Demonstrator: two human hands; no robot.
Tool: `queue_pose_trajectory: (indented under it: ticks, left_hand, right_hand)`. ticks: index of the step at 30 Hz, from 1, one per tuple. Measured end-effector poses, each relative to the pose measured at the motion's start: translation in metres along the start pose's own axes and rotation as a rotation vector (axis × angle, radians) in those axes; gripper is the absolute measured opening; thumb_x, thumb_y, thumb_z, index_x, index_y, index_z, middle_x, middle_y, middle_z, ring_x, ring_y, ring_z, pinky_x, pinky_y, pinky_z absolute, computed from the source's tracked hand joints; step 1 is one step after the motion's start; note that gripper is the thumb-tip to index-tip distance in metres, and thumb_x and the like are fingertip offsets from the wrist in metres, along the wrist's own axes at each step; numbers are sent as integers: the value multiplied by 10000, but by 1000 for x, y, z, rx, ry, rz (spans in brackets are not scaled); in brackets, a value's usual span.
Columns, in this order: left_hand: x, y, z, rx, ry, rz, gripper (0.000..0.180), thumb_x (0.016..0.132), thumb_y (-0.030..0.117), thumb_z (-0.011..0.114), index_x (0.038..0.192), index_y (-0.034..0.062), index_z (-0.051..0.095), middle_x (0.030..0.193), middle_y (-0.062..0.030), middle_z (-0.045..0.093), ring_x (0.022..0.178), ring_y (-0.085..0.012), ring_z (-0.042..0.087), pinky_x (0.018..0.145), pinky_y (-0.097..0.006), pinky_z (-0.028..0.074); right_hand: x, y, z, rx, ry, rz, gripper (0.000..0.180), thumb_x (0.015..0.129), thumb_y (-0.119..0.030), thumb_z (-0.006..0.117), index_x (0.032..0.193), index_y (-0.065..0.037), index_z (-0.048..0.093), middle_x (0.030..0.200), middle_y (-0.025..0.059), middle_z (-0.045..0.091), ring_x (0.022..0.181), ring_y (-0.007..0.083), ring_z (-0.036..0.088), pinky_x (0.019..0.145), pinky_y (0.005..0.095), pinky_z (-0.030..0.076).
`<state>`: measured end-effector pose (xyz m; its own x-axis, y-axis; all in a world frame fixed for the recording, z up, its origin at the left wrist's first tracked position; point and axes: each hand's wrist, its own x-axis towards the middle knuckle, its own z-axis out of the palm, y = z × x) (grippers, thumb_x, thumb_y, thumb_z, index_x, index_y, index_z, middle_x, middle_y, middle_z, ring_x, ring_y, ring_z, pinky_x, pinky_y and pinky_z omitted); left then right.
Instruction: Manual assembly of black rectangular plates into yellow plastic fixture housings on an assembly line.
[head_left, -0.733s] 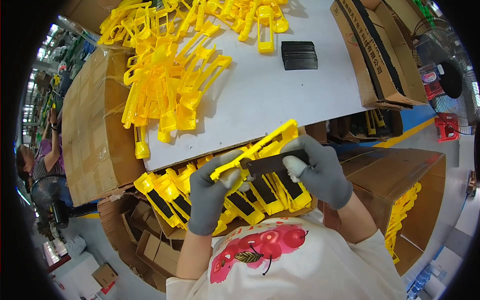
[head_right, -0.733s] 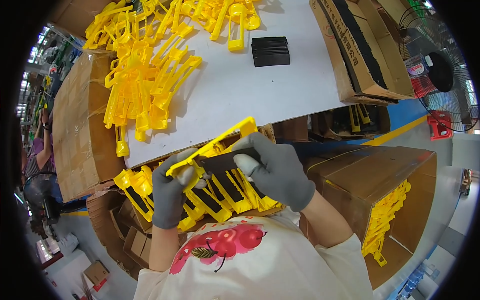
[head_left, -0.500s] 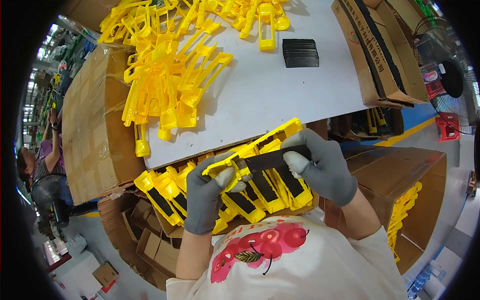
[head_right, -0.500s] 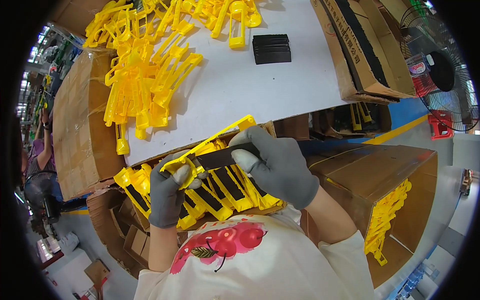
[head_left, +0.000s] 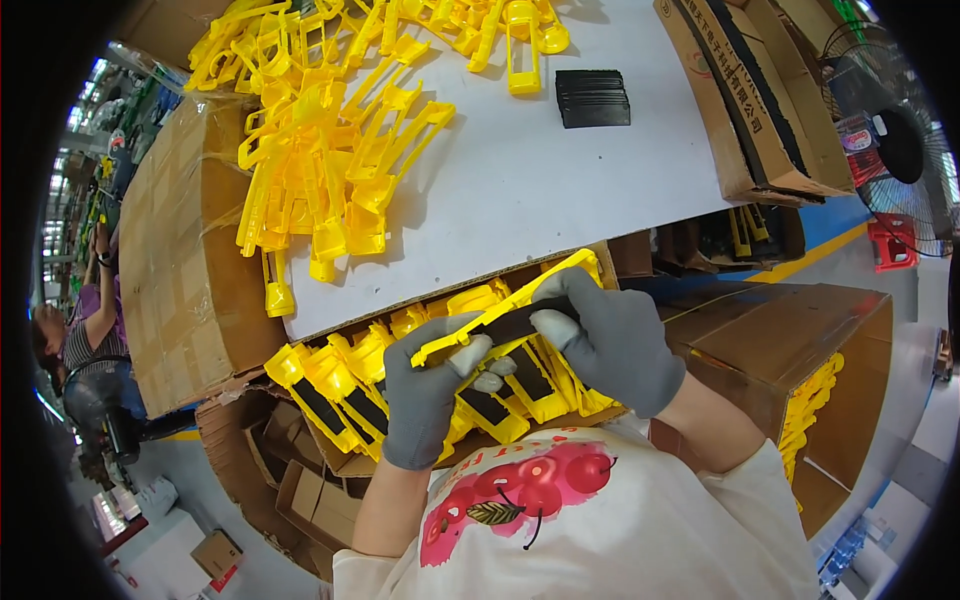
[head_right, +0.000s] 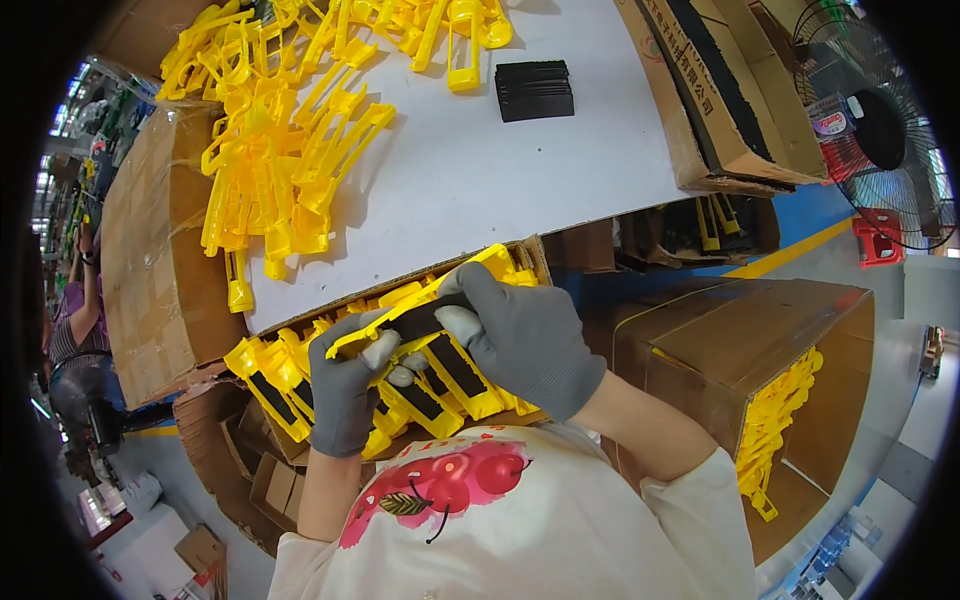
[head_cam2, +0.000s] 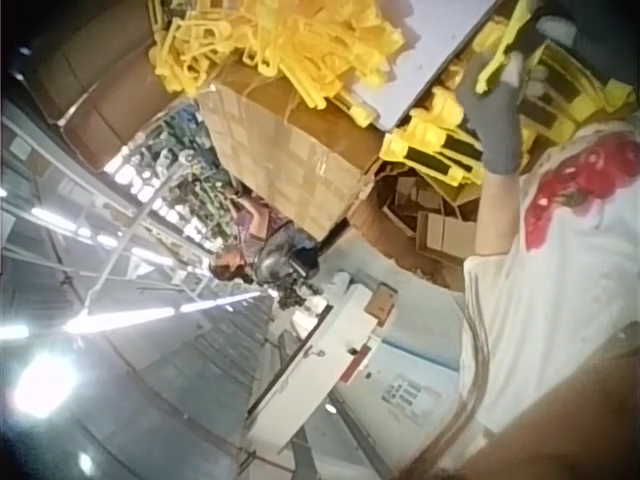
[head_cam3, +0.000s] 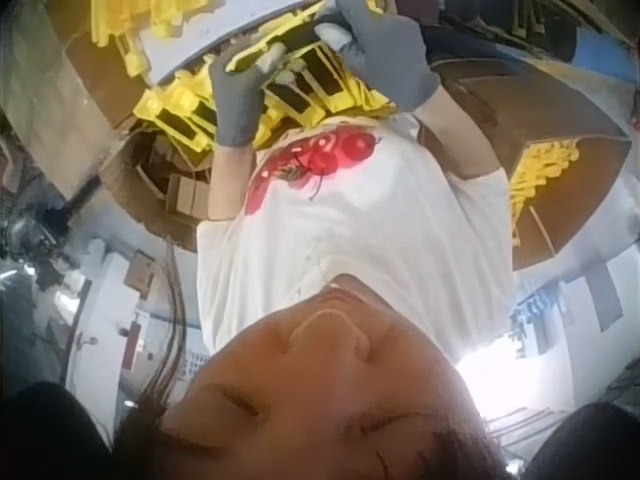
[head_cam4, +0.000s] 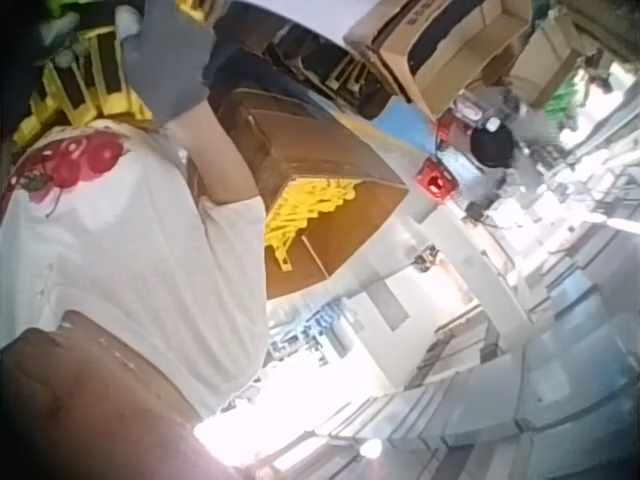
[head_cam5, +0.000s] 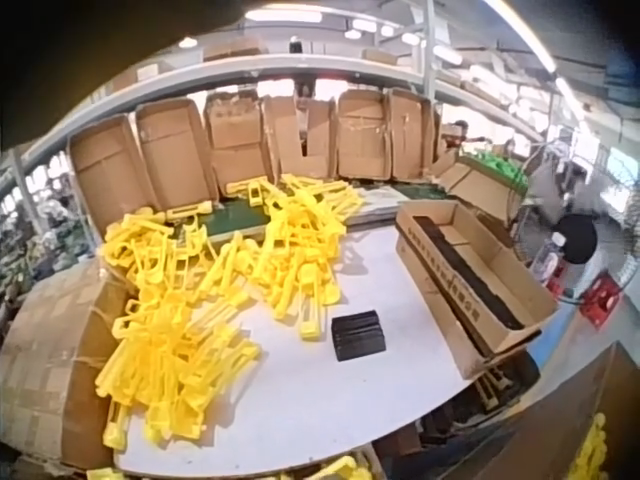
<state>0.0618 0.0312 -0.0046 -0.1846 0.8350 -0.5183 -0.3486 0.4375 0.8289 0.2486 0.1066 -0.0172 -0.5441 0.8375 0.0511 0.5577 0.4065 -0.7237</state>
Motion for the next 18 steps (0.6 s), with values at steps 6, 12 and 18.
queue_pose_trajectory:
  ticks: [6, 12, 18]
  left_hand:
    - [-6, 6, -23, 110, -6, 46, 218, 848, -12, 646, 1054, -81, 645, 849, -123, 674, 676, -181, 684, 566, -240, 535]
    - [-10, -2, -31, 198, -69, -104, 203, 841, -45, 651, 1042, -73, 651, 834, -128, 688, 641, -165, 679, 516, -230, 534]
    - [-24, -1, -31, 264, 17, -188, 155, 828, -35, 673, 979, -55, 649, 761, -101, 670, 623, -140, 667, 496, -213, 519]
  right_hand:
    - [8, -1, -19, -147, 288, -145, 573, 745, -419, 761, 1204, -131, 573, 899, 57, 626, 719, 239, 625, 585, 352, 509]
    - [-24, 12, 6, -33, -138, 11, 259, 761, -276, 785, 898, -80, 686, 668, 116, 624, 568, 265, 625, 526, 313, 484]
    - [-49, 8, 27, -3, -161, 63, 297, 775, -334, 766, 839, -66, 656, 633, 108, 609, 535, 269, 601, 497, 332, 467]
